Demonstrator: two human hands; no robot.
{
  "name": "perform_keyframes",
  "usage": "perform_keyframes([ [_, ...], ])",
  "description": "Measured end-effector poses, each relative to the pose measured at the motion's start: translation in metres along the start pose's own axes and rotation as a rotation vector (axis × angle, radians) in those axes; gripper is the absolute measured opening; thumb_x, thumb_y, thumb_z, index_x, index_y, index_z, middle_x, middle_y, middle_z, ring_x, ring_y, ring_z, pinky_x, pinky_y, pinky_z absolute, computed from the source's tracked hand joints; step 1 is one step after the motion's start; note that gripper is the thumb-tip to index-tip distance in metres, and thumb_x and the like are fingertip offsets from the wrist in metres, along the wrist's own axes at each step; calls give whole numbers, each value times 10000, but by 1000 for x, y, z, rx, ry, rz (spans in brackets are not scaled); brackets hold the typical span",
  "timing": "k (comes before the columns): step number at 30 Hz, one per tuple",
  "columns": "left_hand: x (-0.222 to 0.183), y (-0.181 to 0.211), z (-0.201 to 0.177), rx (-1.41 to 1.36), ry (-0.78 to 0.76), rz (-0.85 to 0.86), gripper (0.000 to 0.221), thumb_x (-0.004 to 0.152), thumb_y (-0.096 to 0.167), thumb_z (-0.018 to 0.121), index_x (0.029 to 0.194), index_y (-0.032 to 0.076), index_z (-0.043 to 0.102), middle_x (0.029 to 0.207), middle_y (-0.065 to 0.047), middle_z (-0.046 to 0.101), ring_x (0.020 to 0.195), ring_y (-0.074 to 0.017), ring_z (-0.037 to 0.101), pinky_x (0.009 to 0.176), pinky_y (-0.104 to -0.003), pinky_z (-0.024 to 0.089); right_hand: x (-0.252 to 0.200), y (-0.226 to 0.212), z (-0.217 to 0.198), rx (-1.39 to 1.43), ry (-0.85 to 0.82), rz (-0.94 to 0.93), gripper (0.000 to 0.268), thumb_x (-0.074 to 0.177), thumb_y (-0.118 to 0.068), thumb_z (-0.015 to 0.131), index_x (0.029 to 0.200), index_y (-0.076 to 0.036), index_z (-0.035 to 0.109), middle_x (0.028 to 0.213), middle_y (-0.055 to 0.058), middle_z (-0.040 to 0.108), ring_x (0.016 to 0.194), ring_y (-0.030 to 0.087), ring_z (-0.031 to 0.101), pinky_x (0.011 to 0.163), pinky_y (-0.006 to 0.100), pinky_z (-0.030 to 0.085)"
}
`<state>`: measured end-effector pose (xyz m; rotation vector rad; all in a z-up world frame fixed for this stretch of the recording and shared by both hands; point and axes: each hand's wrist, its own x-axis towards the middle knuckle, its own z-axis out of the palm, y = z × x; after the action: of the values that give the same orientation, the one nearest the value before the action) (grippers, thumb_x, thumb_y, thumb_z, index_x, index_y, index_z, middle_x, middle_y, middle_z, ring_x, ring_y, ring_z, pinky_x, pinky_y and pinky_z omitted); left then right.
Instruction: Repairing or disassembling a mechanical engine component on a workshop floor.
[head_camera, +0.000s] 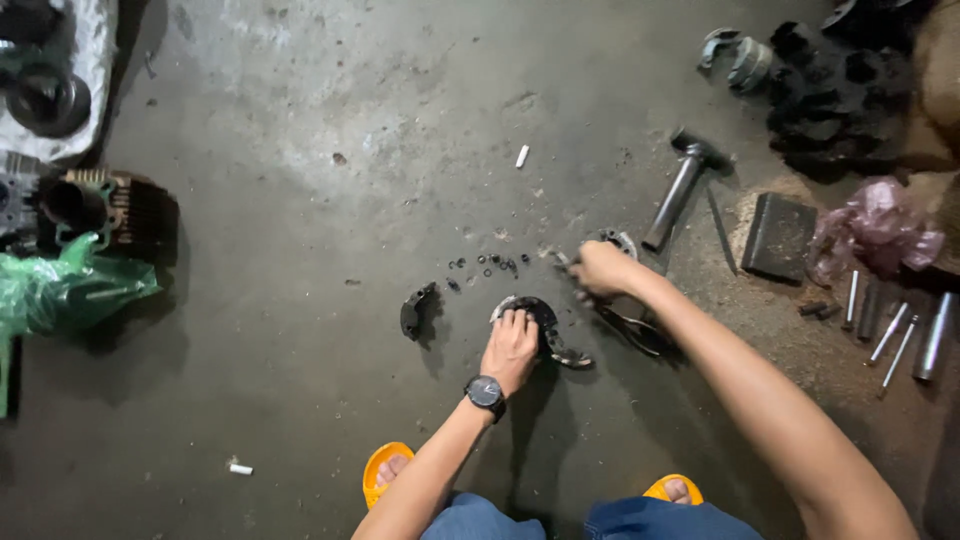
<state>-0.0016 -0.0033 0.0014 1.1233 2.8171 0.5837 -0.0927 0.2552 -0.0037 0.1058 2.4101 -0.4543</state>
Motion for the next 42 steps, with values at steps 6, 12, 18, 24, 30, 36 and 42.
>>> perform_keyframes([
  [6, 3, -1, -13, -167, -2, 5, 586, 675, 87, 743, 1207, -95, 577, 1133, -242, 558, 1109, -414, 526, 1010, -493, 422, -58, 57, -19, -93, 520, 84, 252, 957, -99, 588, 1164, -12, 702, 1133, 290, 683, 1024, 475, 677, 881, 553, 551],
  [12, -27, -8, -3, -130, -17, -21, 467, 762, 13, 667, 1214, -65, 577, 1143, -235, 552, 1182, -434, 515, 1049, -482, 410, -79, 34, 17, -250, 590, -142, 435, 884, -185, 691, 1280, -15, 628, 1227, 216, 658, 1129, 360, 641, 980, 477, 504],
  [18, -31, -9, 0, -126, -13, -3, 463, 764, 5, 642, 1215, -78, 572, 1134, -236, 553, 1149, -430, 520, 1019, -481, 412, -135, -31, 94, -519, 533, -491, 576, 817, -204, 643, 1381, -105, 577, 1153, 186, 639, 1129, 355, 607, 979, 595, 451],
  [24, -32, -12, -5, -64, -155, -5, 412, 807, 30, 632, 1209, -45, 588, 1158, -207, 558, 1169, -390, 529, 989, -470, 423, -117, 12, 33, 50, 740, 27, 517, 1016, -426, 480, 1358, -43, 544, 1212, 216, 586, 1036, 367, 618, 713, 461, 561],
  [30, 3, -19, -29, 152, 22, 292, 667, 715, 120, 666, 1358, 26, 519, 1342, -147, 574, 1234, -309, 533, 1004, -577, 361, -123, -5, 73, 138, 729, -153, 357, 940, -251, 652, 1209, -20, 608, 1169, 204, 614, 1023, 382, 663, 861, 471, 578],
  [36, 28, -23, -41, -37, -247, 9, 835, 753, 398, 803, 1387, -17, 454, 1309, -196, 549, 1273, -361, 489, 1157, -621, 279, -114, -18, 115, 447, 646, -105, 271, 911, -204, 707, 1121, -38, 663, 1041, 193, 689, 927, 389, 696, 817, 447, 561],
  [42, 17, -7, -44, -123, -113, -259, 810, 796, 424, 805, 1395, -16, 485, 1319, -242, 527, 1214, -403, 489, 1009, -504, 385, -106, -31, 109, 462, 525, -132, 359, 965, -268, 659, 1205, -13, 580, 964, 236, 704, 886, 425, 697, 769, 492, 552],
])
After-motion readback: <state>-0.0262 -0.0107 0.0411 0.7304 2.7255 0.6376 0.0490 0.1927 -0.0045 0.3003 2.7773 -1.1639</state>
